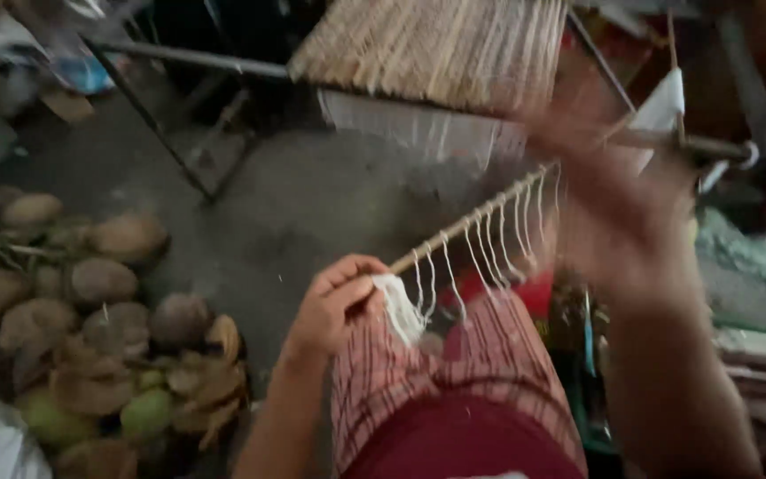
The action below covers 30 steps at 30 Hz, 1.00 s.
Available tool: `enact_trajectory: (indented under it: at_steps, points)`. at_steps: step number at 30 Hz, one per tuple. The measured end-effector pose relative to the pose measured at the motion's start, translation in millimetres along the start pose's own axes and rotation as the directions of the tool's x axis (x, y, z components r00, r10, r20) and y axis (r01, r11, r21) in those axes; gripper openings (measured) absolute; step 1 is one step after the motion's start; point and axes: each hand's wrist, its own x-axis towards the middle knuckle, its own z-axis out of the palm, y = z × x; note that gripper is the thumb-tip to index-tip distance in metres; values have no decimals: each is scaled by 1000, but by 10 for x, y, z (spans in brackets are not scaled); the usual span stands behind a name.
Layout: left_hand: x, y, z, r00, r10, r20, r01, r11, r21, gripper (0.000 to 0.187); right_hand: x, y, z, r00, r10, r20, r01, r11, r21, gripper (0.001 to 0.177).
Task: Tying white strings onto a wooden stick to prepare for weaving
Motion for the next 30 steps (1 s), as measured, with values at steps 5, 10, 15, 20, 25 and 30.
enact_trajectory:
  at_steps: [5, 10, 15, 20, 25, 30]
  points:
    - [56, -120, -10, 996, 91, -24, -92, 995, -43, 22, 142, 364, 137, 905, 42, -422, -288, 792, -539, 41]
    - [-28, -155, -35, 994, 105, -41, -111, 977, -181, 25, -487, 521, 653, 783, 421, -459, -576, 768, -279, 41]
    - [-32, -240, -96, 986, 164, 9, -160, 972, -169, 26, -756, 679, 783, 783, 503, -364, -615, 711, -340, 53]
    - [-70, -189, -5, 987, 162, -8, -162, 975, -155, 26, -1052, 853, 933, 721, 609, -329, -692, 659, -296, 57]
    - [-54, -201, -15, 986, 167, 13, -162, 972, -172, 25, -988, 854, 868, 698, 607, -379, -697, 696, -169, 55]
    - [-14, -203, 29, 988, 153, 18, -149, 979, -141, 26, -1052, 917, 891, 715, 516, -471, -668, 704, -243, 48]
